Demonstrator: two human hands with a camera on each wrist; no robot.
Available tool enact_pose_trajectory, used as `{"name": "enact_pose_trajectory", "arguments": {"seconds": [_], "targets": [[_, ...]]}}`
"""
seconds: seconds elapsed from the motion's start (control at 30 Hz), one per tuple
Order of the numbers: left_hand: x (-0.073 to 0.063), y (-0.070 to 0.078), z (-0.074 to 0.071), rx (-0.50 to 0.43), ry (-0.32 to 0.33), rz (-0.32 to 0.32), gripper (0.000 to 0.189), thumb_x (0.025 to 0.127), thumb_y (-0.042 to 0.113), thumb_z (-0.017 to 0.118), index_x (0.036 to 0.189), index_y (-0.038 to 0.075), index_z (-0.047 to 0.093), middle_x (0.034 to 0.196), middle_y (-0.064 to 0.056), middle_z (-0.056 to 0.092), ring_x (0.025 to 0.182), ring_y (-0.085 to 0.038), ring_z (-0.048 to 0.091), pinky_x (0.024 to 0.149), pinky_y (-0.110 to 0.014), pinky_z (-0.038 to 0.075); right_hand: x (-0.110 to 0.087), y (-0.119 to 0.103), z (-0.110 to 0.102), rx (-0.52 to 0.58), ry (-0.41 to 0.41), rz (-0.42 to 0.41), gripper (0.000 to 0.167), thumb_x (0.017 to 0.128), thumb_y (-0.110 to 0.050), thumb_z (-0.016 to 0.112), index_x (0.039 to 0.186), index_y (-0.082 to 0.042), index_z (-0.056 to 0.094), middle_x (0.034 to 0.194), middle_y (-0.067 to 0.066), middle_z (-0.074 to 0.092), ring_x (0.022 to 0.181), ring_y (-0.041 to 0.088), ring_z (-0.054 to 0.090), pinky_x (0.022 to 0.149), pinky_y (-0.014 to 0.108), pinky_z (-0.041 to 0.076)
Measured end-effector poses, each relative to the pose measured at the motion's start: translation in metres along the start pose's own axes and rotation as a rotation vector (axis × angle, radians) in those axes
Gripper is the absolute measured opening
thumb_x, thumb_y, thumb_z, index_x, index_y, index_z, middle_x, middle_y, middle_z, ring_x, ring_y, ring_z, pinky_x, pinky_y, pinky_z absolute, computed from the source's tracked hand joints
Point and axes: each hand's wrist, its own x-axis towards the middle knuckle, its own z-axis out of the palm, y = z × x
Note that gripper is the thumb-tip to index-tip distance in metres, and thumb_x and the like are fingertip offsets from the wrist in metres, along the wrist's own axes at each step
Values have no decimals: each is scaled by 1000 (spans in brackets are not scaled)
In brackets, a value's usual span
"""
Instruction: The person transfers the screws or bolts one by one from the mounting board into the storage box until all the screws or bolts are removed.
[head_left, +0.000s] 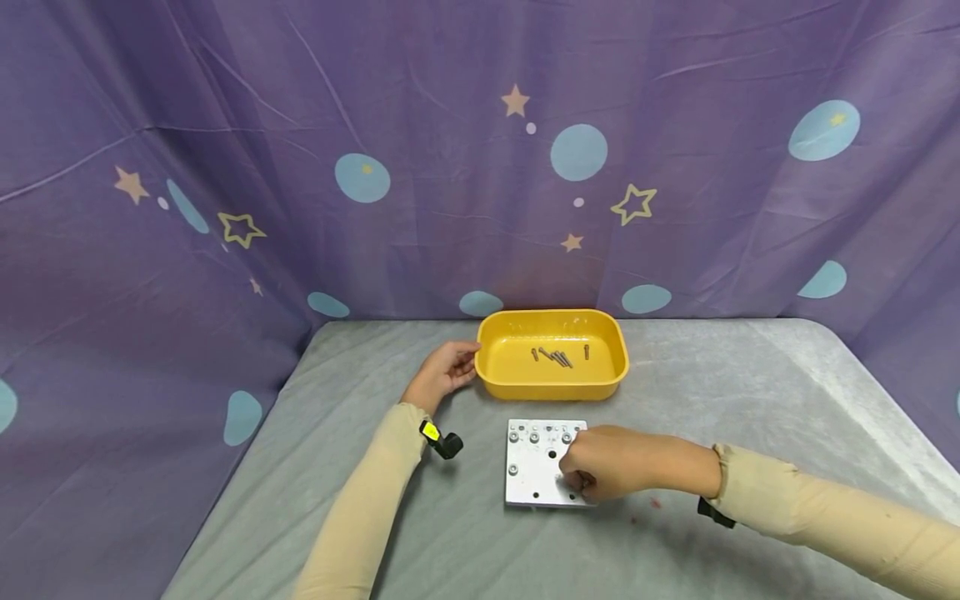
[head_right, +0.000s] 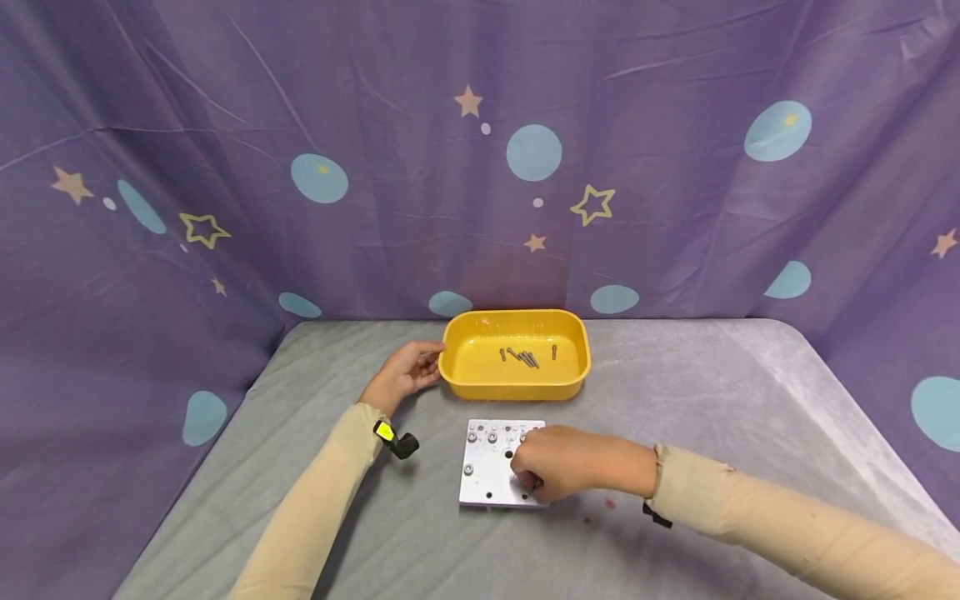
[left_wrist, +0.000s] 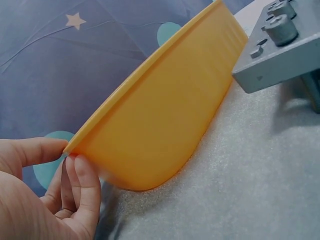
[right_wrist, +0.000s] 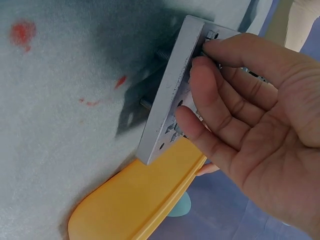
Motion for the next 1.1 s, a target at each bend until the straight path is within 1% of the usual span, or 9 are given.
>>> {"name": "enact_pose_trajectory", "arguments": {"seconds": [0.3,0.5,0.63,0.73,0.87,0.97,1.1], "targets": [[0,-2,0,5,-8,0,20,93,10,70,73,12,68,72,1,62,62,-10,58,59,-20,53,0,0,1,-34,20,-32,27,73,4,74,68,-19,61,63,-15,51,57,-2,40,51,14,34],[0,-1,-1,13,-2,7,14,92,11,72,78,12,68,74,1,63,66,-10,59,61,-21,55,1,0,-1,-39,-1,-15,24,74,2,75,72,-19,65,66,-14,56,60,-2,44,54,15,39],[0,0,-1,11,4,7,11,91,11,73,81,11,68,77,0,63,69,-11,59,62,-22,55,1,0,-6,-27,-2,-18,23,73,1,77,74,-19,66,67,-14,55,62,-2,44,56,15,40],[0,0,-1,7,5,2,9,91,11,74,84,11,68,78,0,63,70,-12,59,64,-22,54,0,1,-11,-21,20,-42,22,75,1,78,73,-17,66,65,-13,54,61,-3,43,55,14,38],[-1,0,-1,8,5,-2,8,91,11,74,85,11,68,79,0,64,72,-12,60,64,-22,54,-3,1,-19,-22,59,-60,23,76,3,76,71,-16,63,65,-11,53,61,-3,41,55,13,36],[-2,0,-1,8,3,0,9,91,11,74,85,11,68,79,0,64,72,-12,60,63,-22,54,-5,1,-26,-19,85,-62,26,76,5,74,70,-16,62,66,-10,53,63,-2,41,55,13,36],[-1,-1,-1,7,-2,-3,10,92,11,73,83,12,68,77,0,64,70,-11,60,62,-22,54,-6,3,-35,-22,133,-82,27,78,7,73,71,-17,62,66,-10,52,63,-2,41,55,13,37]]}}
